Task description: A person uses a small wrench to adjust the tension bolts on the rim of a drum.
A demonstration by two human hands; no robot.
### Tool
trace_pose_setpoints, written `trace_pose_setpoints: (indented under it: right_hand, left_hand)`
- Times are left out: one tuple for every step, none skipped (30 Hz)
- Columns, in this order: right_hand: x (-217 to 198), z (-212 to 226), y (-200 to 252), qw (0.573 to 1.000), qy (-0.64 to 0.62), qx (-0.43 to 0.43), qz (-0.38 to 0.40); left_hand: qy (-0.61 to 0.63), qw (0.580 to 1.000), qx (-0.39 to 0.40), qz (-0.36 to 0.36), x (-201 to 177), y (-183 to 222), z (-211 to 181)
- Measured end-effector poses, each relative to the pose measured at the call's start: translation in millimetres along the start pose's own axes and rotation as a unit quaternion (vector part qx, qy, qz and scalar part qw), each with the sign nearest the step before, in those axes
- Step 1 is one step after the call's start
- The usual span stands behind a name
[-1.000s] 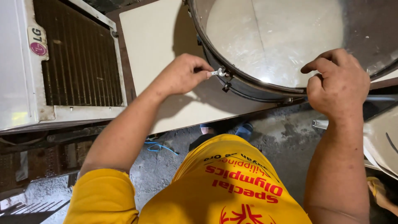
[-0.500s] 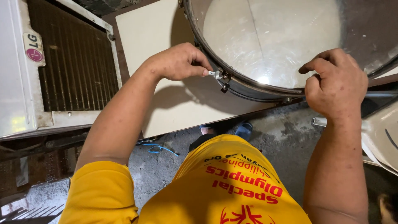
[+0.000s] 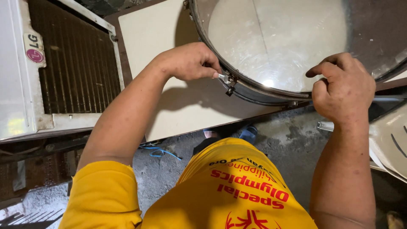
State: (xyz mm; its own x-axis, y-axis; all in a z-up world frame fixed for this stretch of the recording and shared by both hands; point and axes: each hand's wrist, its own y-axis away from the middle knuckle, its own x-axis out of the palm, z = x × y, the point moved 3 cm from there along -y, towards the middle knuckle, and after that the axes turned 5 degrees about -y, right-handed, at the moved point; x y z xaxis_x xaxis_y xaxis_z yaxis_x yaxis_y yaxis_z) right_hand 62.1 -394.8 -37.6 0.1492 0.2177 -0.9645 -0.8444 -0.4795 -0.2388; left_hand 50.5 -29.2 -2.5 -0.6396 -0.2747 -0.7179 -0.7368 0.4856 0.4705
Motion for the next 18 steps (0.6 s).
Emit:
trace_pose_setpoints:
  right_hand:
    - [1.0,-0.1,1.1,1.000,0.000,-0.002,0.000]
    - [1.4,0.0,2.2,1.000,0.003,-0.006,-0.008]
    - [1.7,-0.1,1.7,1.000,0.007,-0.009,-0.018]
    - [1.0,0.7,0.2,1.000,0.007,-0.011,-0.019]
    - [0.7,0.9,0.4,1.000,0.005,-0.003,-0.012]
    - [0.5,1.0,0.8,1.000,0.003,0.004,-0.005]
    - [-0.7,1.4,0.2,1.000,0.003,0.003,-0.005]
    - [-1.4,1.9,-0.2,1.000,-0.003,0.006,0.001]
    - [-1.8,2.8,-1.4,1.000,-0.009,0.007,0.007]
    - [-1.7,1.9,-0.1,1.000,-0.009,0.003,0.007]
    - [-1.7,1.8,0.3,1.000,-0.012,0.001,0.000]
    - [-1.5,2.0,0.6,1.000,-0.015,-0.002,-0.007]
    - [-0.3,0.6,1.5,1.000,-0.016,-0.006,-0.005]
    - [0.7,-0.9,2.4,1.000,-0.013,-0.008,-0.006]
    - [1.4,-2.2,2.9,1.000,-0.010,-0.009,-0.009]
    - [1.3,-1.1,2.1,1.000,-0.010,-0.011,-0.009]
    - [1.0,-1.5,2.0,1.000,-0.020,-0.010,-0.001]
    - [0.6,-2.3,1.9,1.000,-0.029,-0.009,0.007]
  left_hand:
    - [0.001,1.000,-0.001,-0.001,4.3,1.6,-4.8]
    - [0.011,1.000,-0.028,-0.009,8.1,3.3,-8.1]
    - [0.020,0.998,-0.055,-0.018,10.1,4.5,-11.1]
    - [0.019,0.998,-0.055,-0.020,17.1,7.8,-14.0]
    - [0.056,0.994,-0.081,-0.051,23.8,11.1,-15.9]
    - [0.092,0.987,-0.107,-0.083,30.9,14.6,-17.7]
    - [0.093,0.986,-0.108,-0.084,49.7,13.7,-17.6]
    - [0.184,0.962,-0.149,-0.136,67.0,14.2,-14.2]
    - [0.273,0.925,-0.189,-0.187,85.5,15.9,-10.3]
    - [0.275,0.923,-0.190,-0.189,106.0,10.0,-17.0]
    - [0.504,0.820,-0.185,-0.198,129.7,5.0,-21.8]
    - [0.701,0.665,-0.168,-0.196,153.5,-0.7,-28.1]
    - [0.703,0.662,-0.170,-0.199,144.4,0.6,-52.2]
    - [0.763,0.586,-0.183,-0.204,137.0,1.9,-75.8]
    - [0.815,0.506,-0.193,-0.207,128.2,2.5,-98.9]
    - [0.815,0.505,-0.193,-0.209,139.8,-7.5,-97.9]
    - [0.849,0.460,-0.115,-0.232,148.0,-19.2,-99.1]
    - [0.875,0.412,-0.035,-0.253,155.8,-30.6,-100.4]
